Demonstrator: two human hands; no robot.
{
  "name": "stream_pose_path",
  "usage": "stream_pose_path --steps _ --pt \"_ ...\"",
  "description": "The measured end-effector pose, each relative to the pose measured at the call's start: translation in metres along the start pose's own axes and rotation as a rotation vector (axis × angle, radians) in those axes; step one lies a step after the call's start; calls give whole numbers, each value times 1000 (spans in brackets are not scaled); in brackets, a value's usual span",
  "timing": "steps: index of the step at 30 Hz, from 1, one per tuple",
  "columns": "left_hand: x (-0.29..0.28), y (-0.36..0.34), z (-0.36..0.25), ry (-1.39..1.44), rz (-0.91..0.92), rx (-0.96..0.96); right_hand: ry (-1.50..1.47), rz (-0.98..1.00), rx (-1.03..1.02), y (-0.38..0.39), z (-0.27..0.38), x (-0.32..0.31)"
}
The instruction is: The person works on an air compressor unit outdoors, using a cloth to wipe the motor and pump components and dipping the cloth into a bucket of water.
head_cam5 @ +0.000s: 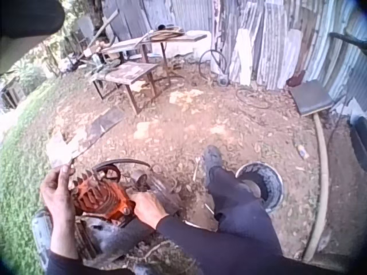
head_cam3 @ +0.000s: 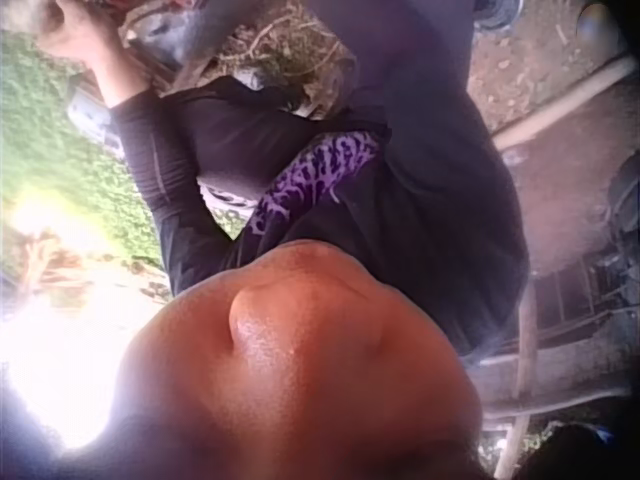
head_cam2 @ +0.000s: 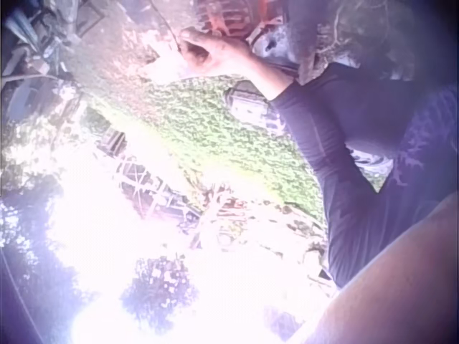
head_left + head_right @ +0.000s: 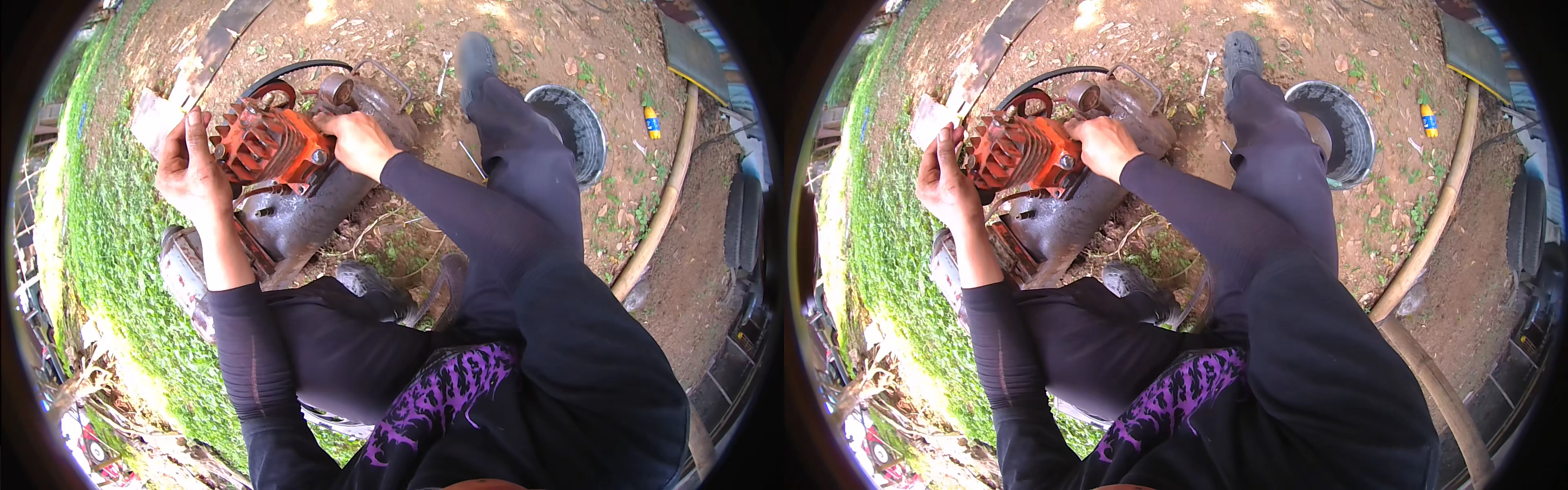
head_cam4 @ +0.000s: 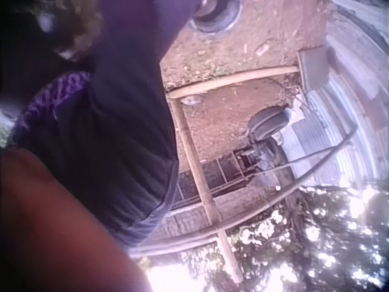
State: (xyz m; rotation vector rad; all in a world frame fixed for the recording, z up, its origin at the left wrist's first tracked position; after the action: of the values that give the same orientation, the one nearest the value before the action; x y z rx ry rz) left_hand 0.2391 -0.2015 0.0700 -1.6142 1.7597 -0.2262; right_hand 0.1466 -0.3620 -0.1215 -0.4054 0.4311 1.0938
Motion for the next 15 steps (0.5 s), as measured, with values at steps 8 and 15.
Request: stream_pose_path --steps 8,15 --pt "-1 1 3 34 -9 -22 265 -11 57 -12 -11 11" --pt "-2 3 -1 -58 -1 -41 33 -49 -128 -1 3 6"
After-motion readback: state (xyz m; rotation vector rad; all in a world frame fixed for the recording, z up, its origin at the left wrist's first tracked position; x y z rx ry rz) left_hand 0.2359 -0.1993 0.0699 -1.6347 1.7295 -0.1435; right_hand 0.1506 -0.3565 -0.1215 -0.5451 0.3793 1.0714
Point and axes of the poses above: each hand's wrist, its own y-axis away from the middle knuckle, its own x-axis out of the palm, z = x × y, the point moved 5 cm from there along -y, towards the middle knuckle, and after that the axes turned 9 degrees about x, right-handed, at the moved point
